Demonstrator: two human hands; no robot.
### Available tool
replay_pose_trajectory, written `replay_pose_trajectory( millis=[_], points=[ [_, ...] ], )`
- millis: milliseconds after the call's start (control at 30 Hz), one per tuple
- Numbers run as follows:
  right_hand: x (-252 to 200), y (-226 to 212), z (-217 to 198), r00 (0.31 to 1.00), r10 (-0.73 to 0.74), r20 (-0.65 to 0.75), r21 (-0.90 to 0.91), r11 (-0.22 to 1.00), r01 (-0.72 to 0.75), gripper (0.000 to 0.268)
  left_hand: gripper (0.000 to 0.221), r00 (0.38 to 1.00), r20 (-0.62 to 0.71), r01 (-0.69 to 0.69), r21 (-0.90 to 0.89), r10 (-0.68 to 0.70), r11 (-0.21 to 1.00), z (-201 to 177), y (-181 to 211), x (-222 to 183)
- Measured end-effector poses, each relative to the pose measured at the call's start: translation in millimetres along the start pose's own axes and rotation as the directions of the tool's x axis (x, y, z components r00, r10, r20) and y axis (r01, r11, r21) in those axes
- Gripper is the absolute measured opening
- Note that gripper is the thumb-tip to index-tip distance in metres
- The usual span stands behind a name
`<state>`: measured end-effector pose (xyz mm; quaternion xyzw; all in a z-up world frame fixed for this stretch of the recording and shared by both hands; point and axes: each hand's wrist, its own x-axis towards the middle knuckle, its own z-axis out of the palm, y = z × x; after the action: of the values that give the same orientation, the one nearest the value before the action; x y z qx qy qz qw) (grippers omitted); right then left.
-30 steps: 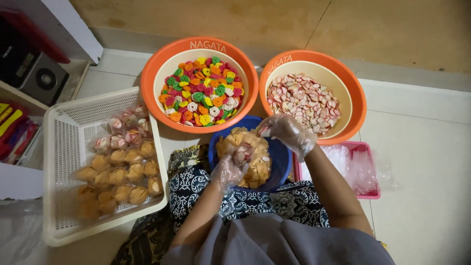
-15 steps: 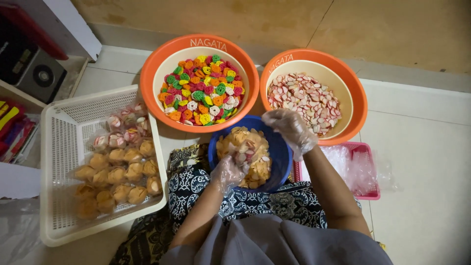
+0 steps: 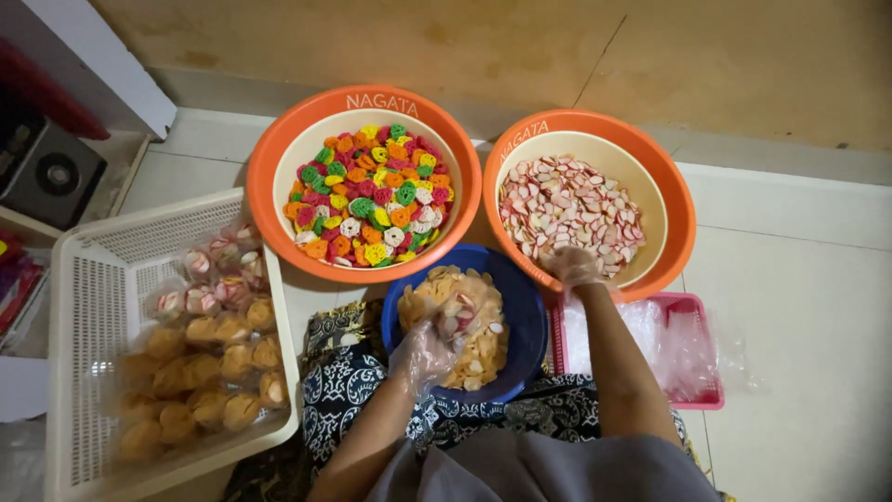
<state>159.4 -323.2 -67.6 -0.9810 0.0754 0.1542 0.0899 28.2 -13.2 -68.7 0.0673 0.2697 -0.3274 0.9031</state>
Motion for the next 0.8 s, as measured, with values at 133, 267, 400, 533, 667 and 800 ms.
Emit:
replay_pose_trajectory(
  millis=[133, 267, 400, 533, 667, 800],
  points=[
    [92.5, 4.4, 66.6, 0.998, -0.038, 0.056, 0.179, 0.983, 0.027, 0.051, 0.026, 0.996, -0.094, 0.001, -0.007, -0.002, 1.000, 55.5, -2.3, -39.8],
    [112.0, -14.2, 76.6, 0.988, -0.118, 0.097, -0.007, 0.993, 0.119, 0.081, 0.017, 0.991, -0.131, -0.022, 0.029, 0.026, 0.999, 33.4, -9.3, -19.4],
    [182.7, 22.6, 152.2, 0.982, -0.084, 0.171, 0.048, 0.996, 0.077, 0.065, 0.016, 0.992, -0.121, -0.035, 0.041, 0.040, 0.999, 16.8, -8.3, -6.8],
    [116.0, -8.6, 127.9, 0.994, -0.051, 0.095, -0.005, 0.999, 0.052, 0.051, 0.011, 0.995, -0.044, -0.085, 0.042, 0.087, 0.996, 10.5, -10.5, -8.2],
    [35.5, -35.4, 41.9, 0.991, 0.031, -0.129, -0.188, 0.981, -0.055, 0.036, 0.012, 0.992, 0.028, -0.124, 0.001, 0.124, 0.992, 2.4, -12.3, -3.8],
    [39.0, -1.5, 51.1, 0.995, 0.009, -0.097, -0.210, 0.977, -0.030, 0.036, 0.011, 0.986, 0.095, -0.141, 0.058, 0.135, 0.988, -13.9, -5.9, 8.4]
  ],
)
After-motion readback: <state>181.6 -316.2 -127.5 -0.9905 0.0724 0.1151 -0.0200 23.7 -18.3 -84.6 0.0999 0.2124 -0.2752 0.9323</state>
